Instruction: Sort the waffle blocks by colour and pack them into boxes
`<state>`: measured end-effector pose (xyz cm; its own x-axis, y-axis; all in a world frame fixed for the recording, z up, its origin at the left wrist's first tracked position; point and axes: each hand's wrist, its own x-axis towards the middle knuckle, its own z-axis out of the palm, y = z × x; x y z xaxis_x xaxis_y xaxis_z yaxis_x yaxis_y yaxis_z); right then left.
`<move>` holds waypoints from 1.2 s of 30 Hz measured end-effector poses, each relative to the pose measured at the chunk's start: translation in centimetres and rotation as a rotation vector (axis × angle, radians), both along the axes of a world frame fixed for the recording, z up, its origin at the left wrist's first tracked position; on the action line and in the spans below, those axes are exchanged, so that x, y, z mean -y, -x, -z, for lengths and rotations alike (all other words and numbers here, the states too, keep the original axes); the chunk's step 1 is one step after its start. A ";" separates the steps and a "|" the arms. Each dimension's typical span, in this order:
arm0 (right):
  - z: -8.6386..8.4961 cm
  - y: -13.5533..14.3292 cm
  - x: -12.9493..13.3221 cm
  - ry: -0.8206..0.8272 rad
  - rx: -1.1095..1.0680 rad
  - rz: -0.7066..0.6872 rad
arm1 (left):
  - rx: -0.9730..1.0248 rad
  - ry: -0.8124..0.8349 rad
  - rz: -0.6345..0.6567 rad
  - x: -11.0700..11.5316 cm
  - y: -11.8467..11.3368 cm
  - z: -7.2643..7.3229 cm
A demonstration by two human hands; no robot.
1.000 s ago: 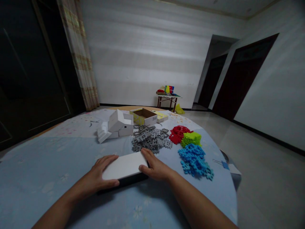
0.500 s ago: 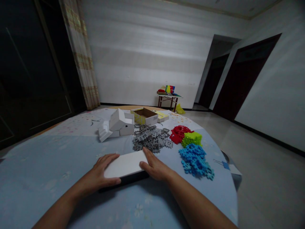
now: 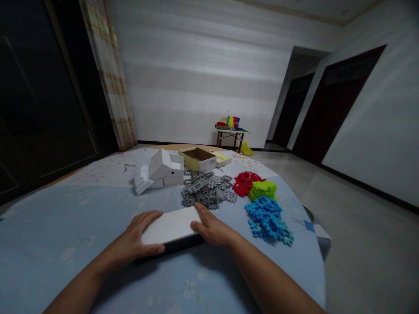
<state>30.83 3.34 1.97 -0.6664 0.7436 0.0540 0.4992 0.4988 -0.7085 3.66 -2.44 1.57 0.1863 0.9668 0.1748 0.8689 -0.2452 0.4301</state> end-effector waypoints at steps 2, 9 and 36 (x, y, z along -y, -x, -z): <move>0.1 0.0 0.0 0.010 -0.001 0.002 | 0.011 0.011 -0.001 0.0 0.0 0.1; 0.7 -0.3 -0.1 0.039 -0.050 0.005 | 0.119 0.060 0.008 0.3 0.4 -0.5; 2.0 -0.3 -0.5 0.048 -0.216 0.092 | 0.711 0.304 -0.250 -0.1 -0.9 -0.3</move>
